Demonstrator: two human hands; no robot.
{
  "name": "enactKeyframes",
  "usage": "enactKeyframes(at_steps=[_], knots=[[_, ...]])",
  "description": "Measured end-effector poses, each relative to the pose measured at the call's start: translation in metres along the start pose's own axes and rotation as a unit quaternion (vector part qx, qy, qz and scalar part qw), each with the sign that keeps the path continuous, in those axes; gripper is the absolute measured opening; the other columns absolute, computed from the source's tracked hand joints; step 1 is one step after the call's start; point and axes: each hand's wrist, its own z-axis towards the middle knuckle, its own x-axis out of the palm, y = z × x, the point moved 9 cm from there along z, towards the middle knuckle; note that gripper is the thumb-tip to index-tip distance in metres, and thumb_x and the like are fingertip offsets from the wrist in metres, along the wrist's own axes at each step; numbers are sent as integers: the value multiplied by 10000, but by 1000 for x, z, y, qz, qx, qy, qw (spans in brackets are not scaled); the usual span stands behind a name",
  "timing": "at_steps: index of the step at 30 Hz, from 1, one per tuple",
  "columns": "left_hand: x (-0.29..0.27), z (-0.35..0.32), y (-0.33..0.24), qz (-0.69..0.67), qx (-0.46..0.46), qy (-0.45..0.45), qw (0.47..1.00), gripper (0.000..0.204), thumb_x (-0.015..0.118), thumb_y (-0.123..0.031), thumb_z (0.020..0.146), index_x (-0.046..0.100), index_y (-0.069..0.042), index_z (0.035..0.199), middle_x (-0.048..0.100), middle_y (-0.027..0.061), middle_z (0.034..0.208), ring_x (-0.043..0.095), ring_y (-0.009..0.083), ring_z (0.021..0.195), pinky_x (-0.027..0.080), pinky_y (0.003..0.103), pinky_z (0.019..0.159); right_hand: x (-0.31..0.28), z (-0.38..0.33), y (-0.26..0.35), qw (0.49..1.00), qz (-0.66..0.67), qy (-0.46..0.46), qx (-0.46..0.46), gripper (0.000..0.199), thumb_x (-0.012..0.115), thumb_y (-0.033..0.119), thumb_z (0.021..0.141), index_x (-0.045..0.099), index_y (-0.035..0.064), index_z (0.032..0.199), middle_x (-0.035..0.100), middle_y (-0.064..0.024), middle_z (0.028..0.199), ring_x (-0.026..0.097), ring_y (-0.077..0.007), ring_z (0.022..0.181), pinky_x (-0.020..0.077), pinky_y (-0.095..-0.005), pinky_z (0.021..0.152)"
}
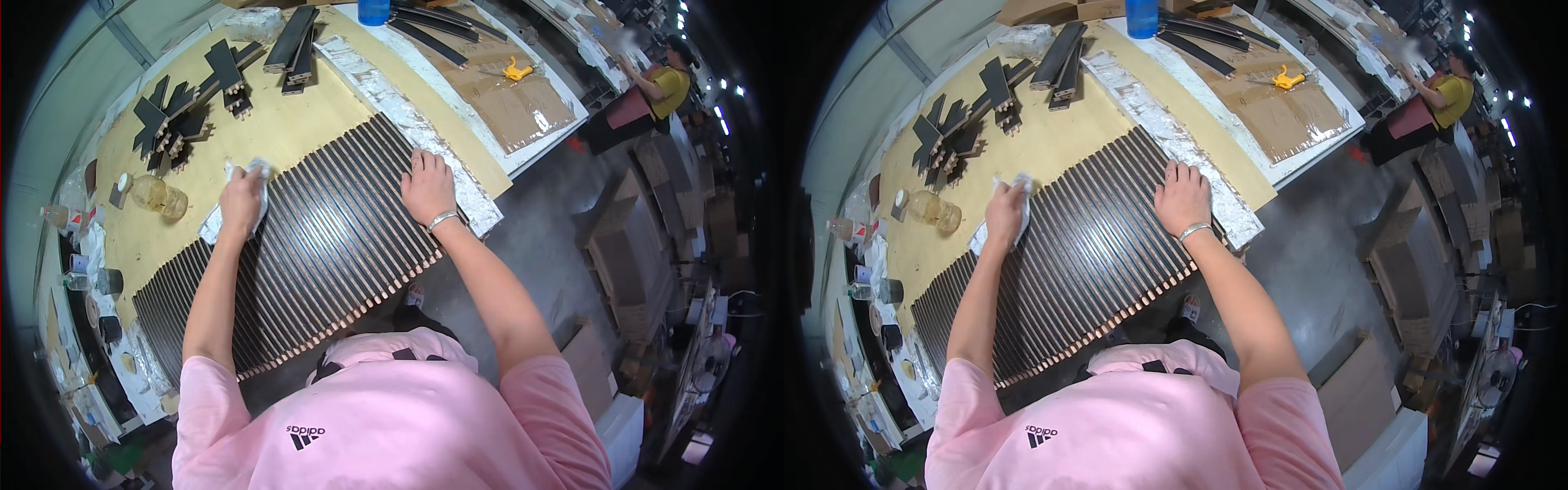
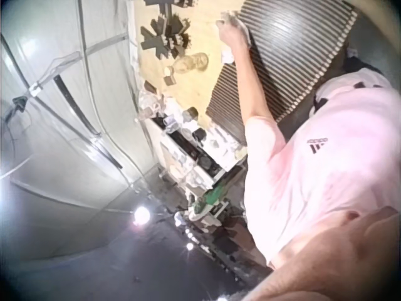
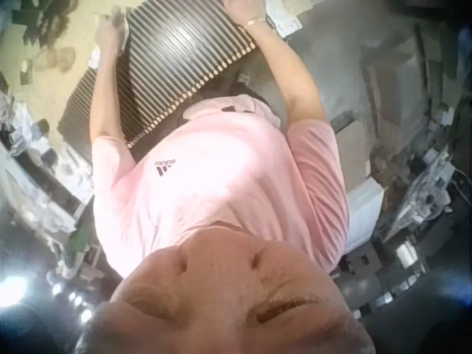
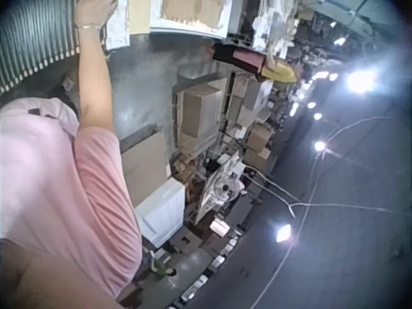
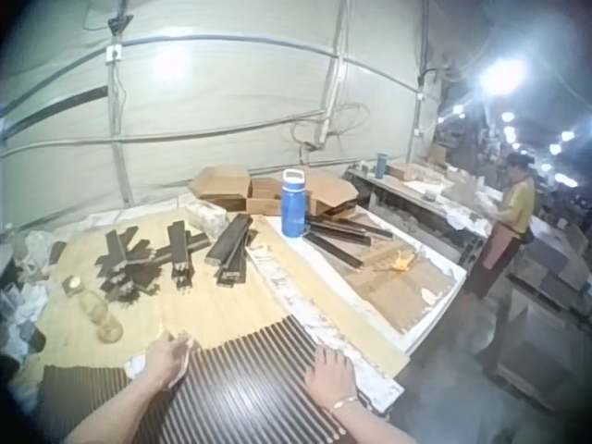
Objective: The person wipes a series of connected wooden slats with a cloth. They apply liquid from a bottle to the cloth and rub it over the surface of the slats, moving across the entire mat.
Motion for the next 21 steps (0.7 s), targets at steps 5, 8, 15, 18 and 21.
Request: enactKeyframes(at_steps=[5,8,15,18,21], knots=[[14,-100,-118,-94,239,122,959,255,641,-102,810,712,-153,1049,596,130,793,635,333,789,521,460,646,9,-7,-7,997,-14,59,39,606,582,331,880,495,-17,1369,559,-168,1247,518,-309,1147,428,-470,956],[6,-120,-142,-94,319,170,927,263,667,-141,801,752,-209,1040,610,70,819,651,265,771,529,399,628,13,-19,10,996,15,60,71,639,554,452,928,489,66,1432,477,-236,1397,425,-397,1288,309,-552,1081],[-13,-14,-29,-62,6,-38,997,222,589,-14,876,705,-42,1064,607,181,905,627,361,826,490,420,711,0,-36,29,993,14,96,62,684,499,496,961,414,96,1510,257,-298,1575,218,-522,1436,176,-621,1168],[3,-93,-144,-110,277,109,948,163,651,-52,778,696,-83,932,614,147,867,634,327,801,503,424,694,0,-35,29,993,10,100,63,686,499,492,957,412,98,1512,265,-297,1573,229,-517,1435,189,-622,1167],[21,-104,-158,-108,349,177,914,137,653,-67,765,688,-98,894,617,142,844,637,324,793,510,440,683,0,-33,30,993,8,98,63,686,494,495,957,412,101,1513,268,-298,1571,231,-511,1436,190,-620,1169]])
